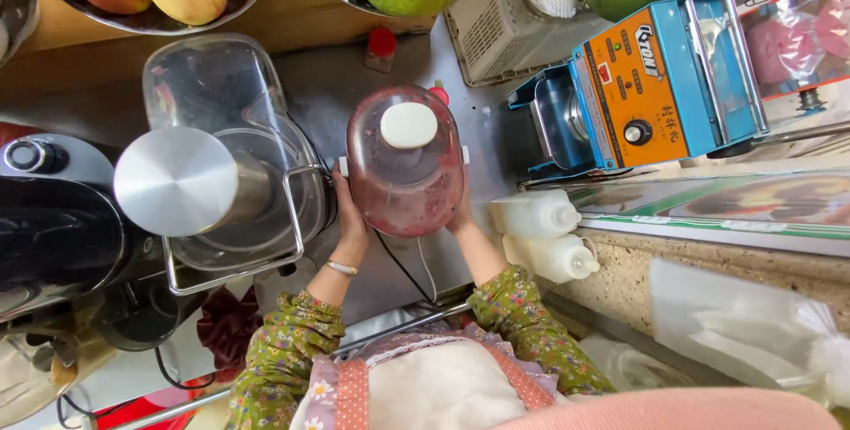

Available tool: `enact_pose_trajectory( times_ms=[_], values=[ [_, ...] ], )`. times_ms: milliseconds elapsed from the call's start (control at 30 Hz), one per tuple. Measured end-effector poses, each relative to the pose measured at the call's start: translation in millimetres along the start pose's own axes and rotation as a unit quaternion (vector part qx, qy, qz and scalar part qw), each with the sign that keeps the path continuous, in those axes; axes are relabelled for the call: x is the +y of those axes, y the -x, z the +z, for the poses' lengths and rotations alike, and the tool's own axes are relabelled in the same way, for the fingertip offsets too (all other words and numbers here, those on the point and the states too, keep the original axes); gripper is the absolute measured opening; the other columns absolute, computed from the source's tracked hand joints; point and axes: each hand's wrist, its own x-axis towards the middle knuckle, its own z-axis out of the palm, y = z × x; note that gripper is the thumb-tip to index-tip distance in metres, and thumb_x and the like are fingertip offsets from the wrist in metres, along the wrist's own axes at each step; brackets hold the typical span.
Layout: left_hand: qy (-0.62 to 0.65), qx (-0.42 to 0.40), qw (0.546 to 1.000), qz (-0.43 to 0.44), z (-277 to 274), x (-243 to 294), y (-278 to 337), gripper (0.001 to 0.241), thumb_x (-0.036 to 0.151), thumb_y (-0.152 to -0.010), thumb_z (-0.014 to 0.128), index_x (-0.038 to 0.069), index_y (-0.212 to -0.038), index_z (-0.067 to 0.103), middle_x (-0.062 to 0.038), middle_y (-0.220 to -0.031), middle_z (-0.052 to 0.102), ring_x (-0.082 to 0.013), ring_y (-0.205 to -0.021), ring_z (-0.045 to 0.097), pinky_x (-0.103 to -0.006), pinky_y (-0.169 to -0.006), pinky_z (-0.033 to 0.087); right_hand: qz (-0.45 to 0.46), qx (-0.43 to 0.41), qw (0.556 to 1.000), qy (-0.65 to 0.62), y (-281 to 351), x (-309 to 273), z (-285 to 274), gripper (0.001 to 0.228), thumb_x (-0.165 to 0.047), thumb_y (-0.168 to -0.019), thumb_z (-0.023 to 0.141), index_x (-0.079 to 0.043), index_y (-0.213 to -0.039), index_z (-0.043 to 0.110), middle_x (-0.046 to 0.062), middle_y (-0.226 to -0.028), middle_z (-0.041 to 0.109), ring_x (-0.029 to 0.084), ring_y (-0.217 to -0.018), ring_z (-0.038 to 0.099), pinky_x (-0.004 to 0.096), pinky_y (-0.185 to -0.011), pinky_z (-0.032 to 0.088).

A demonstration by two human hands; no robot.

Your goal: Organize spoons, operate blenders at a juice stall, and restock plastic cups.

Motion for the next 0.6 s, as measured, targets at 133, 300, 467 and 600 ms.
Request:
enact_pose_trajectory(
  times_ms=[133,300,467,600],
  values=[
    [-0.121,0.007,0.991,0.058,-22,-19,-6,0.078,0.062,-0.107,0.034,0.009,-0.163,0.024,-0.005,-0.163,0.033,-0.0189,-0.15,0.031,-0.035,-0.124,0.025,0.079,0.015,0.987,-0.138,-2,2,1,0.065,-0.052,-0.108,0.029,-0.012,-0.159,0.034,0.006,-0.159,0.043,0.024,-0.143,0.044,0.041,-0.121,0.035],
    [-0.009,0.021,0.999,-0.03,-13,-11,8,0.08,0.064,-0.1,0.038,0.015,-0.161,0.023,-0.001,-0.16,0.037,-0.0189,-0.146,0.036,-0.0375,-0.121,0.029,0.09,0.035,0.988,-0.117,3,23,-28,0.065,-0.052,-0.11,0.029,-0.011,-0.16,0.035,0.007,-0.158,0.043,0.023,-0.142,0.044,0.04,-0.121,0.036],
    [-0.132,0.018,0.99,-0.033,-25,-5,5,0.081,0.067,-0.101,0.034,0.014,-0.161,0.027,-0.001,-0.161,0.038,-0.0175,-0.148,0.037,-0.0345,-0.121,0.028,0.029,0.175,0.982,-0.062,-18,5,-72,0.067,-0.039,-0.107,0.052,-0.008,-0.161,0.03,0.018,-0.152,0.051,0.032,-0.132,0.058,0.044,-0.11,0.045],
    [-0.083,0.003,0.992,-0.095,-40,-10,2,0.081,0.067,-0.1,0.035,0.013,-0.16,0.03,-0.002,-0.16,0.041,-0.0194,-0.145,0.04,-0.0361,-0.119,0.032,-0.081,0.425,0.879,-0.201,-49,-43,-101,0.083,-0.026,-0.093,0.064,-0.032,-0.157,0.013,0.012,-0.146,0.048,0.036,-0.119,0.062,0.045,-0.091,0.05]
  ],
)
